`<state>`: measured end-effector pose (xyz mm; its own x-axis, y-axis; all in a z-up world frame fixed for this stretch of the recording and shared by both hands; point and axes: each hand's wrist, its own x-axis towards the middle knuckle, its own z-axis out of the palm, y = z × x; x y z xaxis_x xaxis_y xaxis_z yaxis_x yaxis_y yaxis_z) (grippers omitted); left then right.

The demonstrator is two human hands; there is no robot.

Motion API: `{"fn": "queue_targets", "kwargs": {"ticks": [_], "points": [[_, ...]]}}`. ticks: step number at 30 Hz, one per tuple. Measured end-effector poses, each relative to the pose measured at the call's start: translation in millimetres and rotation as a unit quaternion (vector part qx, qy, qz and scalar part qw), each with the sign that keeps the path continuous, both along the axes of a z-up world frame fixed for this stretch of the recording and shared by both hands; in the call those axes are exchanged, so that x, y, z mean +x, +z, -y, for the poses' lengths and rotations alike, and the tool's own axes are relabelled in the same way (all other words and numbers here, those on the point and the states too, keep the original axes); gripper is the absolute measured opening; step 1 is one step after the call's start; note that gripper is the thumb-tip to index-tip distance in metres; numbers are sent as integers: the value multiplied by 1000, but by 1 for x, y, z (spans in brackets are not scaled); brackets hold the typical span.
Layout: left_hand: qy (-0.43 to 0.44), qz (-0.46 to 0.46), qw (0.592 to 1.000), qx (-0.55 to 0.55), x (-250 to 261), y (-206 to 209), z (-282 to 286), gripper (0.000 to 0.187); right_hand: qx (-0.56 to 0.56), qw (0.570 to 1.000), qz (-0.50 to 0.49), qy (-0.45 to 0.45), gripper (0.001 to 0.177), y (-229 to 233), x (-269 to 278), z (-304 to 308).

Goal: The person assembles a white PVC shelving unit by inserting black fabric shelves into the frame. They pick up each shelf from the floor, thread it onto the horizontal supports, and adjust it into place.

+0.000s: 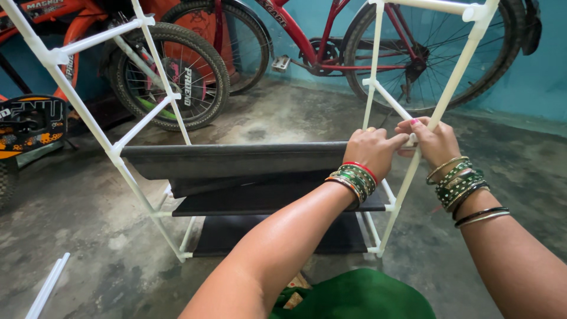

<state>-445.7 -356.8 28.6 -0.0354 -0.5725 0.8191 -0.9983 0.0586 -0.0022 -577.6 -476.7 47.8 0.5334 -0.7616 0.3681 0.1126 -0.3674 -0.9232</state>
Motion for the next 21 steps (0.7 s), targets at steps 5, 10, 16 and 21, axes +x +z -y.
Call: {"fn": "queue_targets", "kwargs": {"ticks": [5,10,16,21], "points": [[9,22,1000,-11,-1,-3,0,35,4,1000,0,0,29,3,-2,-1],[4,37,999,-16,0,-3,-2,40,6,1000,5,-1,29,3,-2,-1],[3,69,998,-10,7,13,-3,49,26,999,12,18,27,3,-2,4],[25,57,997,54,7,19,5,48,41,999,23,12,25,2,-1,1]]}}
